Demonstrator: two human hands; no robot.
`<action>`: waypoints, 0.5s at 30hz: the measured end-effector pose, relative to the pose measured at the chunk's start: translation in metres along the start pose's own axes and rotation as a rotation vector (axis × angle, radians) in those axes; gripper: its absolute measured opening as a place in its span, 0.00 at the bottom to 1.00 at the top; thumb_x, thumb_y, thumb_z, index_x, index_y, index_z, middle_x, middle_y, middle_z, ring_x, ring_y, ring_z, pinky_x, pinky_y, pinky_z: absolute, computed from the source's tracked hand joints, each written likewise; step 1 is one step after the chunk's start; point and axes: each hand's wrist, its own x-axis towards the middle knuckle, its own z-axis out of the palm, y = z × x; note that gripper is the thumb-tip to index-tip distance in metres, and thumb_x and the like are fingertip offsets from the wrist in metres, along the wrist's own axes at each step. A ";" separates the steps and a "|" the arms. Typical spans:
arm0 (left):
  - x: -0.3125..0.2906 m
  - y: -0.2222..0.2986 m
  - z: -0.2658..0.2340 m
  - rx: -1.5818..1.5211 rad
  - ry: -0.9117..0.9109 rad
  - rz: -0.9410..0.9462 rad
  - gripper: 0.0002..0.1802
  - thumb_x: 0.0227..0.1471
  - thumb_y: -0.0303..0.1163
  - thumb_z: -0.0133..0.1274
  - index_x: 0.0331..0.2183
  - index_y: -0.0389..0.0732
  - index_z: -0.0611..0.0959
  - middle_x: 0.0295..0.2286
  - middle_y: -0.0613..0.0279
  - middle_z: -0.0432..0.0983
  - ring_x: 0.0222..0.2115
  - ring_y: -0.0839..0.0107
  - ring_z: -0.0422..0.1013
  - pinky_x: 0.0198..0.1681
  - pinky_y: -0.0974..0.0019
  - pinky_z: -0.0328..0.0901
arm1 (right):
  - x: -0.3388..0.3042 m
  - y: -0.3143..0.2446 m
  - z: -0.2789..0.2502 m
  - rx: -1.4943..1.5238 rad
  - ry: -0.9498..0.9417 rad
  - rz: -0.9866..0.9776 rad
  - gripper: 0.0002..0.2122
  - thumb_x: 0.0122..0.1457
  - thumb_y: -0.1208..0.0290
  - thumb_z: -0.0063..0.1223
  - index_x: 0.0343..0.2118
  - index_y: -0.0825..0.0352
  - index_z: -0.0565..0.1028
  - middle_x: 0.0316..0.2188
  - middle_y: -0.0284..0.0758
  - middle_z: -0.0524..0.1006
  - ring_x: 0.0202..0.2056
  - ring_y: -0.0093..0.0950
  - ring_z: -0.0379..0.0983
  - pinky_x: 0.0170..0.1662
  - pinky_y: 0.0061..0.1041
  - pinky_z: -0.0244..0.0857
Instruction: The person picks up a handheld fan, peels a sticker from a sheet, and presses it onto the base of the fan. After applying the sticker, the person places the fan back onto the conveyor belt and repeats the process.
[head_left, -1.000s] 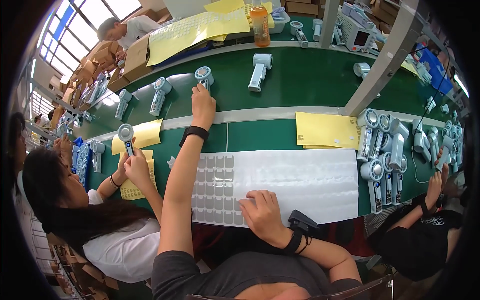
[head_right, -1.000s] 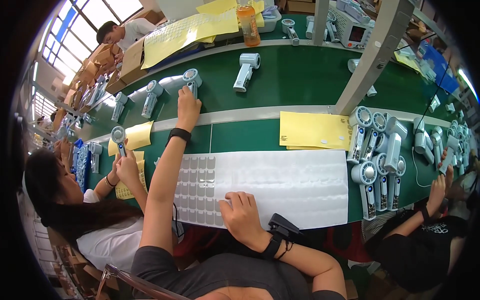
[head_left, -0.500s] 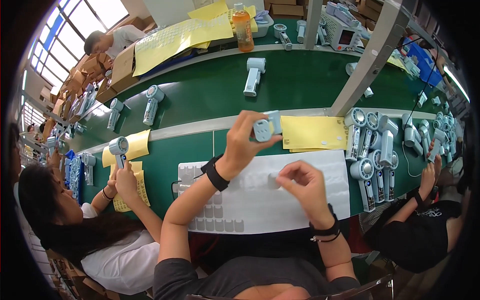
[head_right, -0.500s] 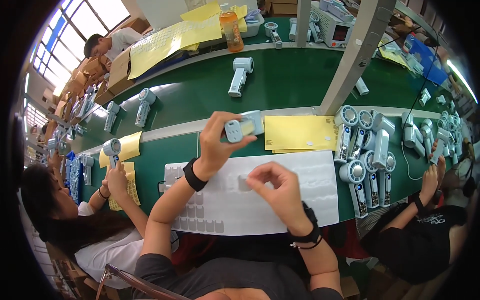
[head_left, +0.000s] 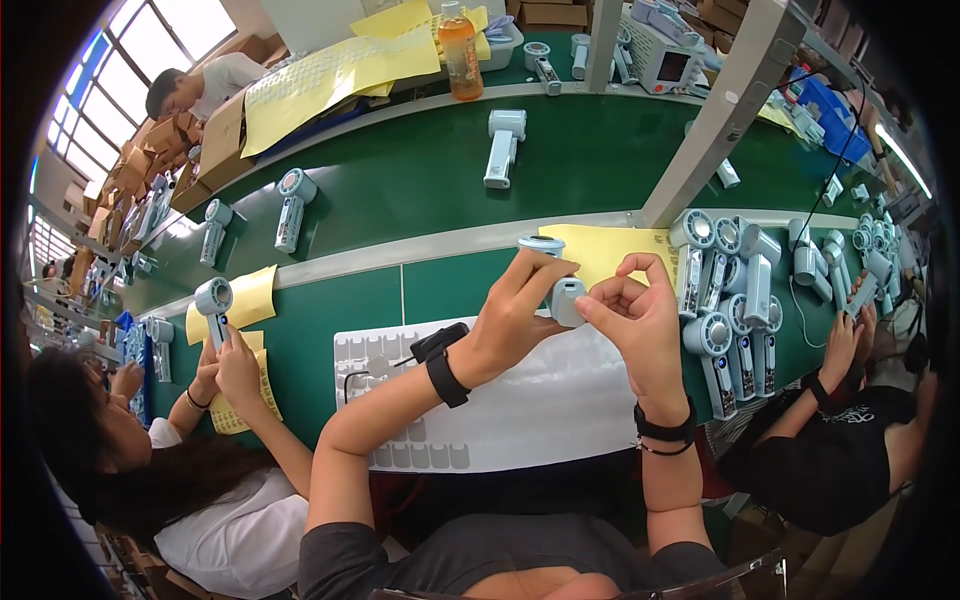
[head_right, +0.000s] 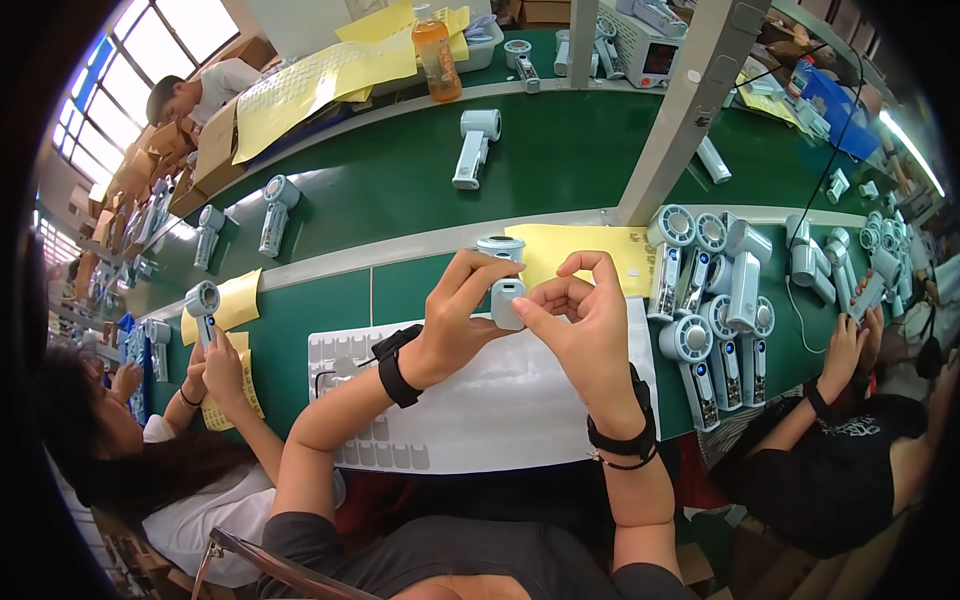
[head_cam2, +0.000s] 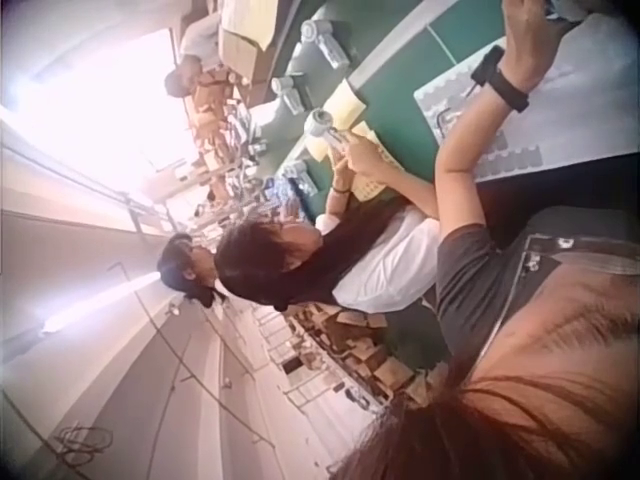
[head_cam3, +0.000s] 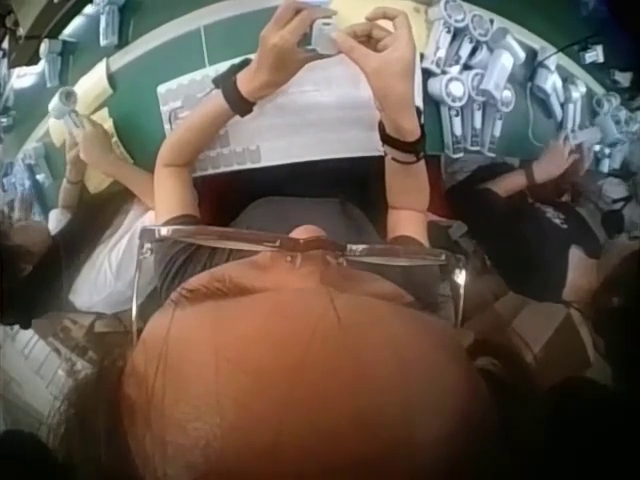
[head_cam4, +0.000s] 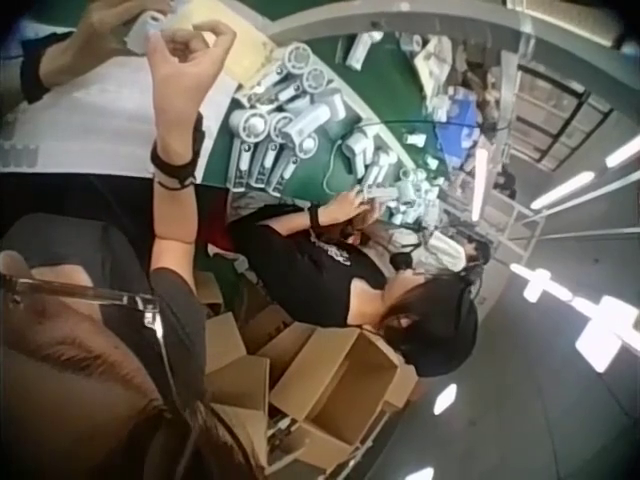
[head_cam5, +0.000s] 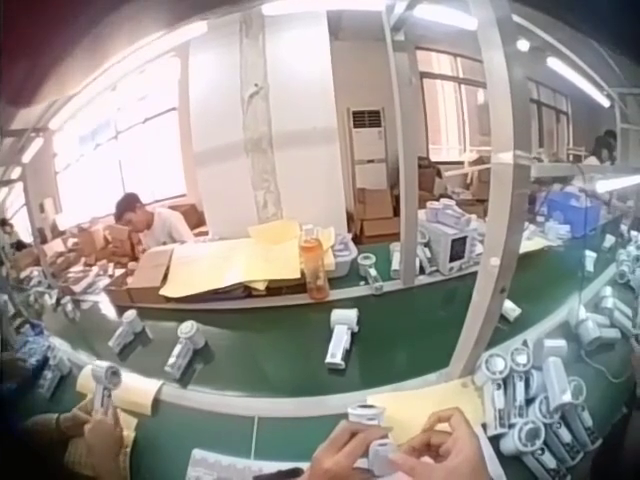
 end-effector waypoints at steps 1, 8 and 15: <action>0.000 0.000 0.001 -0.001 0.008 0.003 0.33 0.27 0.21 0.72 0.42 0.40 0.80 0.34 0.61 0.71 0.35 0.64 0.72 0.35 0.65 0.70 | 0.000 0.001 0.000 0.001 -0.001 0.001 0.20 0.51 0.85 0.59 0.40 0.64 0.59 0.27 0.33 0.76 0.30 0.16 0.71 0.38 0.14 0.65; 0.000 0.002 0.003 -0.003 0.001 -0.016 0.32 0.26 0.22 0.72 0.41 0.40 0.80 0.34 0.60 0.71 0.34 0.62 0.71 0.36 0.64 0.70 | 0.001 0.002 0.000 -0.011 0.022 -0.014 0.20 0.52 0.86 0.59 0.40 0.64 0.59 0.27 0.34 0.77 0.30 0.17 0.72 0.39 0.16 0.66; 0.000 0.001 0.002 0.001 -0.007 -0.011 0.32 0.28 0.23 0.72 0.41 0.39 0.80 0.35 0.59 0.70 0.33 0.61 0.71 0.35 0.63 0.70 | 0.002 0.003 0.000 -0.015 0.029 -0.023 0.20 0.52 0.86 0.59 0.39 0.64 0.59 0.27 0.34 0.77 0.30 0.17 0.72 0.39 0.16 0.66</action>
